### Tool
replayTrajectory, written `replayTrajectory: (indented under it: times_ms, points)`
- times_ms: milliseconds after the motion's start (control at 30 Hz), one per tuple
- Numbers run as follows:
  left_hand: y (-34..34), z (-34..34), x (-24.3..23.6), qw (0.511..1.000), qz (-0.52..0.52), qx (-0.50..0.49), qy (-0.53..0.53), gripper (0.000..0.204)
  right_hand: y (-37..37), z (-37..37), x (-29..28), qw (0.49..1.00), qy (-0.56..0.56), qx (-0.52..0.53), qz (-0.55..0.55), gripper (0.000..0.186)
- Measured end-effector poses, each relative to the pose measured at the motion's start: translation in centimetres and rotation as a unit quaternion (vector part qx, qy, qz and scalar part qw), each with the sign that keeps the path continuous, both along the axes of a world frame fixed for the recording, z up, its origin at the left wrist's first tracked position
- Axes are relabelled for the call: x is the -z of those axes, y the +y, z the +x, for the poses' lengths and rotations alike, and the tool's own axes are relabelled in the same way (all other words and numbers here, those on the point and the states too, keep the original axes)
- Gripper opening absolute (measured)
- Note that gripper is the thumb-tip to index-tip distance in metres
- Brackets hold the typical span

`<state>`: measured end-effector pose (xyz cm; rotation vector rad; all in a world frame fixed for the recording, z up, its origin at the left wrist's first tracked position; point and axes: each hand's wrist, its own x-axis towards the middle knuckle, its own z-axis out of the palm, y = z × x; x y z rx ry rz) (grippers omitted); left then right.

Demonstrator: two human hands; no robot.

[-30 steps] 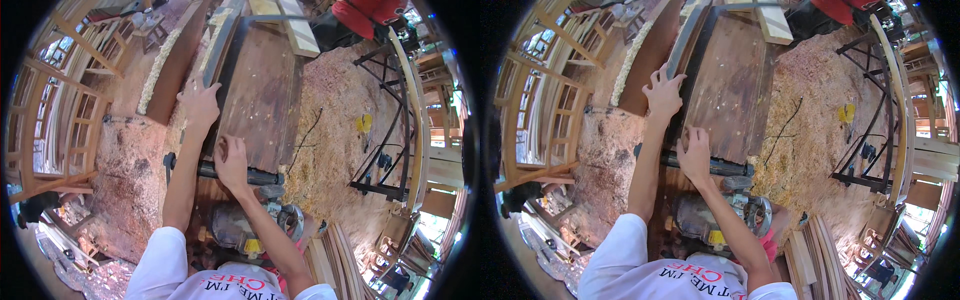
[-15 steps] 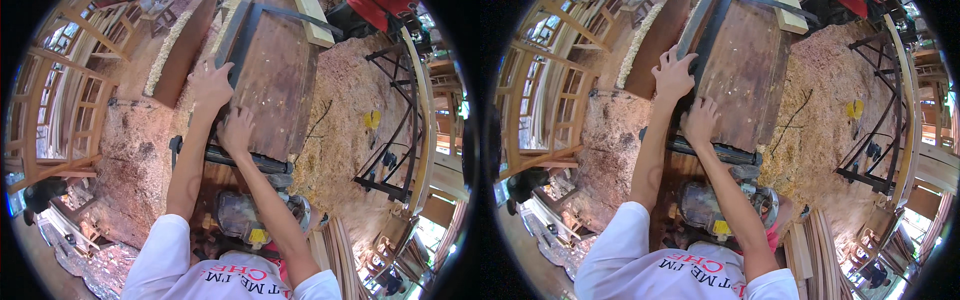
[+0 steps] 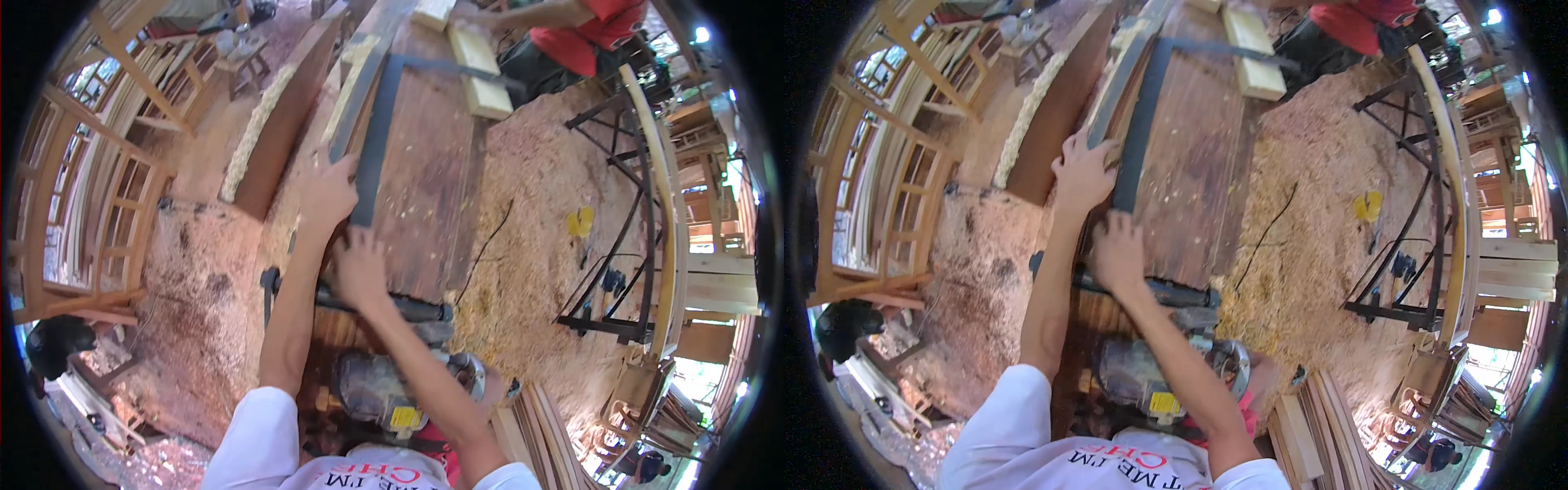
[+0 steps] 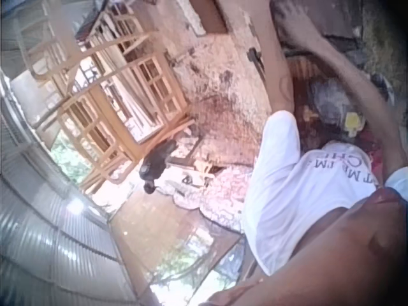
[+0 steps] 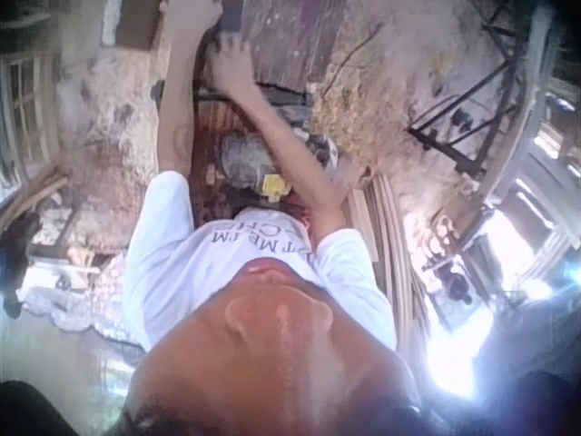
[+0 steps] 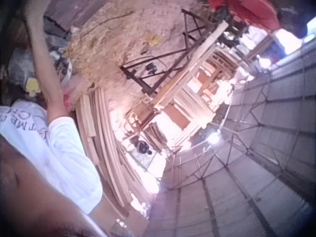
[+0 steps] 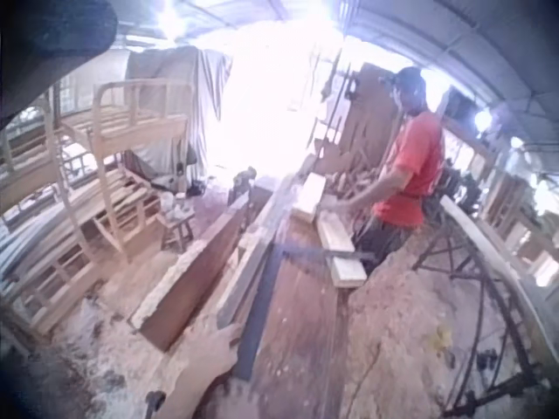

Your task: The person uses a wood router to shape the edge of a large wooden board, then stops to use a wrench to adjust or tighten a component on the tool before placing a straight edge along the board.

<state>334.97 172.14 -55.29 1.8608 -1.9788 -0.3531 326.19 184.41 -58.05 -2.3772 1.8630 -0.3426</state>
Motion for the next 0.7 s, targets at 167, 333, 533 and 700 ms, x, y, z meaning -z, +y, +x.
replayTrajectory:
  times_ms: [167, 333, 533, 700]
  points:
    - [0.2, -0.4, -0.7, 1.0, 0.014, 0.007, 0.016, 0.051, 1.1, 0.8, 0.7, 0.999, -0.014, -0.025, -0.015, 0.037]
    - [0.1, -0.3, -1.6, 0.999, 0.037, 0.004, 0.015, 0.05, 1.6, 1.1, 1.1, 0.997, -0.062, -0.046, 0.01, 0.025]
    - [0.3, -0.4, -2.2, 0.998, 0.053, -0.004, 0.019, 0.049, 2.4, 2.7, 3.1, 0.999, -0.047, -0.013, -0.002, 0.018]
    - [0.2, -0.7, -1.8, 0.999, 0.033, -0.008, -0.03, 0.056, 2.9, 2.5, 3.8, 0.996, -0.079, -0.042, -0.016, 0.021]
